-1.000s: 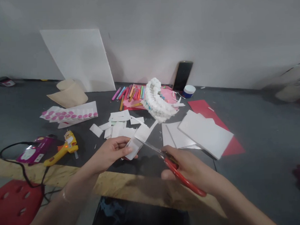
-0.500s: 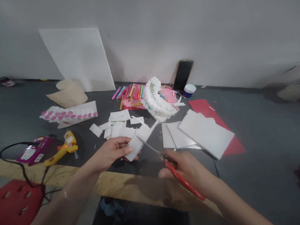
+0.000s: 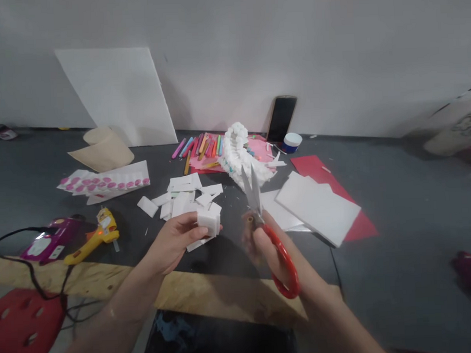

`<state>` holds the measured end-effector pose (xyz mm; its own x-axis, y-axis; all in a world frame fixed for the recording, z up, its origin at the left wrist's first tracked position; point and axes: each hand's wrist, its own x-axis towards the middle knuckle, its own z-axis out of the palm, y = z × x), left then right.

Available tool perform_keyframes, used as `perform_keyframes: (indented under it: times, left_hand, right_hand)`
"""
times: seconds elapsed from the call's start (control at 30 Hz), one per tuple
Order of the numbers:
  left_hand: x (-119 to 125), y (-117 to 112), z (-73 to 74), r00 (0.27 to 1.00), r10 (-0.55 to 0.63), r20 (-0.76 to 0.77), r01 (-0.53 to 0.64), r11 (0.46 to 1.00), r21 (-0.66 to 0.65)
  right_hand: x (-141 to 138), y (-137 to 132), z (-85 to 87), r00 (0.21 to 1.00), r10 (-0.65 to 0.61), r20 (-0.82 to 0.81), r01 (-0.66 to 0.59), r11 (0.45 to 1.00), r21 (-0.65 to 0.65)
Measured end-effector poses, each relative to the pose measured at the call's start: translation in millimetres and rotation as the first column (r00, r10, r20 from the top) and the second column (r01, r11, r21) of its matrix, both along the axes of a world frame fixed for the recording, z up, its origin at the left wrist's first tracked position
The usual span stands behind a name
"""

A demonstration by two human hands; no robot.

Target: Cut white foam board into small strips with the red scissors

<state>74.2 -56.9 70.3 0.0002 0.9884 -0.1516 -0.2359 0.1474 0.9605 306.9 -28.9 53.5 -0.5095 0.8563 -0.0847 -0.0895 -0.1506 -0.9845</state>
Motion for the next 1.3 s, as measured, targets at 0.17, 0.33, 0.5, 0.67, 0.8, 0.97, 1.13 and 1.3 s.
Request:
perform_keyframes:
  times: [0.17,0.33,0.5,0.67,0.8,0.97,1.13,1.3]
  left_hand:
    - [6,-2,-4.4,0.993,0.076,-0.094,-0.067,0.993,0.096]
    - [16,-5,-6.7,0.967,0.197,0.159,-0.174,0.974,-0.145]
    - [25,-6,-6.5,0.887,0.334,0.32,-0.276,0.937,-0.214]
    - [30,-5,1.6,0.862,0.362,0.356,-0.314,0.931,-0.188]
    - [33,-5,6.7,0.876,0.36,0.32,-0.319,0.931,-0.175]
    - [35,-8,6.8,0.88,0.361,0.309,-0.323,0.931,-0.169]
    - [36,-8,7.0,0.87,0.373,0.322,-0.331,0.926,-0.18]
    - [36,-6,3.6,0.865,0.389,0.316,-0.346,0.92,-0.185]
  right_hand:
    - [-29,-6,5.1,0.995,-0.104,-0.004,0.104,0.991,-0.084]
    - [-21,-7,0.2,0.97,-0.138,0.198,0.09,0.968,0.234]
    - [-5,-22,-0.1,0.921,0.031,0.388,-0.154,0.944,0.291]
    - [-5,-33,12.6,0.825,0.011,0.566,-0.18,0.953,0.244]
    - [-8,-34,18.8,0.8,-0.039,0.599,-0.133,0.962,0.24]
    - [-11,-33,22.2,0.761,-0.065,0.646,-0.126,0.961,0.246]
    - [-7,-35,19.4,0.765,-0.091,0.638,-0.118,0.953,0.277]
    - [-1,-34,6.5,0.931,-0.086,0.356,0.004,0.974,0.226]
